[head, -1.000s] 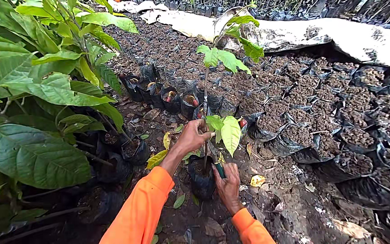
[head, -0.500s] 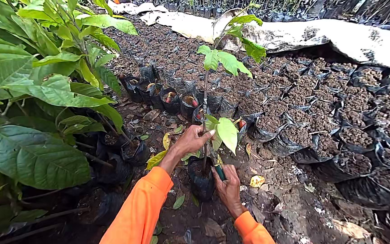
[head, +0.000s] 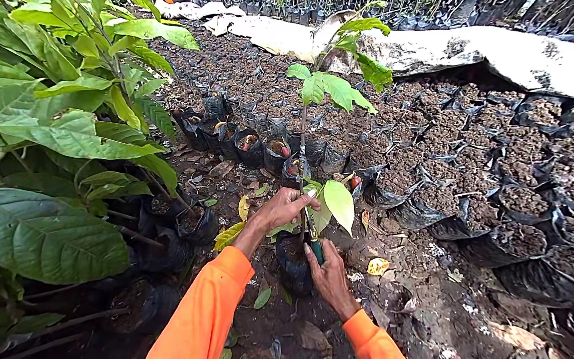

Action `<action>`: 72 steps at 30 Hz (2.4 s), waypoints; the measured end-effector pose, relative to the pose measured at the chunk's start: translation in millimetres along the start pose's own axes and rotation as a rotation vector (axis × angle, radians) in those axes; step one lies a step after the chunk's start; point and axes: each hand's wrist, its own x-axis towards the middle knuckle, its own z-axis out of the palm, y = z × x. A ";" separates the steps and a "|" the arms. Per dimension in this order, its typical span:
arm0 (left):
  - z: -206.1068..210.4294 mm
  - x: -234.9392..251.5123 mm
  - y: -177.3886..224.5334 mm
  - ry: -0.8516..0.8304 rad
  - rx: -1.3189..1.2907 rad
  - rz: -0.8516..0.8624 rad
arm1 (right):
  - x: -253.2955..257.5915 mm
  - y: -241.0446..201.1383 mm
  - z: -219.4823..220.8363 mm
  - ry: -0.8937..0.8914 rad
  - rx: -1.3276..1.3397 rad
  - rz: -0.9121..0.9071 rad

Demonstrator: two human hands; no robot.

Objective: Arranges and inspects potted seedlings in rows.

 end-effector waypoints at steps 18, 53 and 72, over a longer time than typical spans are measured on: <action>0.8 1.0 -2.3 -0.002 -0.062 -0.006 | 1.4 5.6 -4.3 0.041 -0.016 -0.054; -8.2 -12.3 -3.0 0.127 0.113 0.061 | -23.6 42.9 -76.4 0.139 0.051 0.466; -0.9 -30.6 -16.3 0.036 0.178 0.038 | 189.0 103.5 -184.2 0.016 -0.751 0.255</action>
